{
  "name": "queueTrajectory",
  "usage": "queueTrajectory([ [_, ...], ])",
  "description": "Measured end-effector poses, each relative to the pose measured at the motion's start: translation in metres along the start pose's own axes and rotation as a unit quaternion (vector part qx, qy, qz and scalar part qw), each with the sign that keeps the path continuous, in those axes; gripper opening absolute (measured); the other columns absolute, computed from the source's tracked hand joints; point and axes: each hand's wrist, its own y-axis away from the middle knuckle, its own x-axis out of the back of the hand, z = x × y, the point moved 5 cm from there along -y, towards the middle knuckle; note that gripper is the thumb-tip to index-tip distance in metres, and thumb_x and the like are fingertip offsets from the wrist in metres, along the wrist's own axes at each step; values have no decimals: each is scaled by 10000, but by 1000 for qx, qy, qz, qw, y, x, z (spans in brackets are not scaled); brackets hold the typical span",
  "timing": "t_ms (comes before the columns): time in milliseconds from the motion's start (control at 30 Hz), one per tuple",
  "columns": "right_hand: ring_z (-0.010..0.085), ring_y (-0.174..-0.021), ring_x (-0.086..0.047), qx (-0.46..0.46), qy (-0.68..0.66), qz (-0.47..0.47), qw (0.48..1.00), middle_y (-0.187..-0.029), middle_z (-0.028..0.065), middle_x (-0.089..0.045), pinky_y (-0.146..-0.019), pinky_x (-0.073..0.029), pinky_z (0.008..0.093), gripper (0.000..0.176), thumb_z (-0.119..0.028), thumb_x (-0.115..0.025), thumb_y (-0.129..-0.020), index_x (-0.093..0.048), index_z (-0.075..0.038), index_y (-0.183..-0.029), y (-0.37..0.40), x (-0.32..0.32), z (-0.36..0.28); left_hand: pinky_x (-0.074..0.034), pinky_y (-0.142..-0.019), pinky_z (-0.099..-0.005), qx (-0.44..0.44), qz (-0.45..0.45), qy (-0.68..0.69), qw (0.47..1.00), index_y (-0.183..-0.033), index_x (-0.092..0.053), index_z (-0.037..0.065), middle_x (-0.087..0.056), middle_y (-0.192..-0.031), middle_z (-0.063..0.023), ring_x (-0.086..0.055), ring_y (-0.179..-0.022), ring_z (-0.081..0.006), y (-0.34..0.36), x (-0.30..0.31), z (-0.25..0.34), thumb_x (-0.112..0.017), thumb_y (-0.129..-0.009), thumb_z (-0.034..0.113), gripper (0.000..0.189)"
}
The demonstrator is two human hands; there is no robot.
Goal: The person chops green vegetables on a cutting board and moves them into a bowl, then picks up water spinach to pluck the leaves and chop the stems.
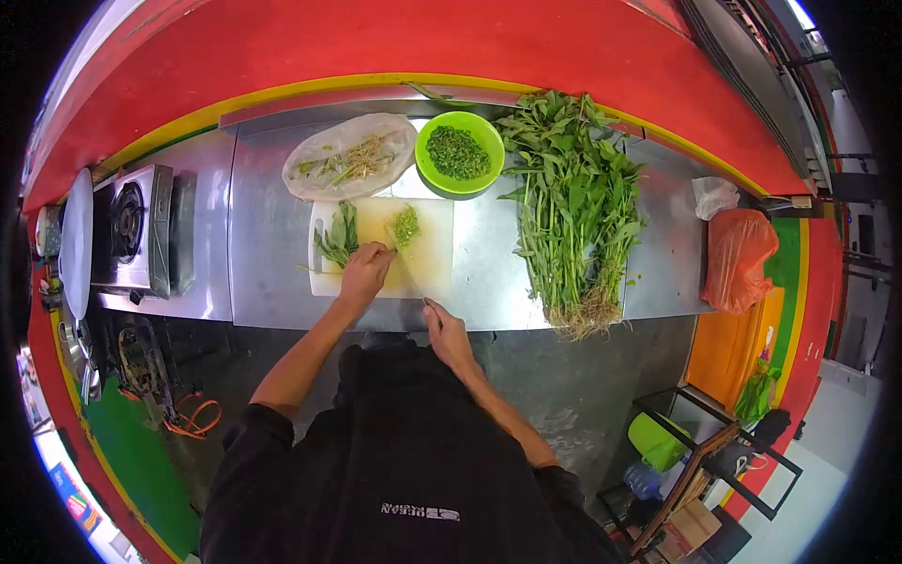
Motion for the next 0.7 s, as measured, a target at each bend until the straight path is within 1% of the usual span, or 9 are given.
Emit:
queueTrajectory([
  [33,196,-714,-649,0,0,0,1000,-805,172,-696,-717,-526,342,407,-322,-536,-1076,-653,-25,-1328,-1,-1,3,-526,-802,-399,0,0,0,1000,-1067,-771,122,-619,-964,-20,-622,-933,-234,1,0,0,-677,-896,118,195],
  [100,299,-864,-740,27,43,23,998,-953,236,-740,-808,-552,373,405,-322,-540,-1070,-652,-28,-1326,-4,-2,4,-526,-804,-399,-7,3,-5,1000,-1086,-767,129,-618,-960,-16,-622,-945,-226,1,-1,0,-675,-894,117,213],
  [133,299,-864,-740,27,44,24,998,-953,236,-740,-808,-552,373,405,-322,-540,-1070,-652,-28,-1326,-6,-3,6,-526,-804,-399,-8,3,-4,1000,-1086,-767,129,-618,-960,-16,-622,-945,-226,2,-2,0,-675,-894,117,213],
  [200,363,-981,-743,36,52,20,998,-1051,270,-730,-871,-553,389,405,-324,-542,-1068,-651,-30,-1325,-14,-6,6,-525,-805,-400,-13,-1,-3,1000,-1094,-764,130,-617,-966,-18,-620,-953,-225,1,-1,0,-671,-894,113,222],
  [267,353,-935,-748,24,57,15,998,-1025,269,-731,-851,-555,388,405,-328,-546,-1067,-652,-33,-1323,-22,-10,5,-525,-807,-400,-12,-7,-8,1000,-1102,-763,129,-616,-971,-20,-619,-955,-228,2,2,2,-669,-893,109,229],
  [333,293,-825,-736,63,30,29,997,-964,246,-736,-796,-555,372,396,-317,-546,-1068,-653,-35,-1325,-29,-12,0,-525,-809,-400,-12,-12,-15,1000,-1109,-762,127,-616,-975,-23,-618,-957,-230,2,2,1,-668,-893,104,237],
  [367,210,-719,-672,23,23,20,999,-859,201,-721,-731,-541,353,392,-306,-547,-1069,-655,-26,-1322,-29,-13,4,-525,-812,-401,-7,-12,5,1000,-1120,-760,125,-613,-978,-25,-615,-960,-233,2,2,-1,-666,-894,100,246],
  [500,152,-674,-605,13,-2,14,1000,-753,137,-675,-681,-518,337,399,-303,-556,-1067,-653,-16,-1326,-19,-4,-1,-527,-806,-402,3,1,37,999,-1095,-773,102,-636,-949,-44,-625,-918,-254,1,5,-1,-670,-891,71,230],
  [700,140,-662,-589,20,-1,8,1000,-753,122,-669,-662,-508,325,391,-310,-562,-1067,-656,-37,-1332,-7,-6,8,-530,-785,-400,33,33,105,993,-1006,-789,70,-675,-910,-68,-642,-849,-276,-1,5,-4,-691,-884,48,158],
])
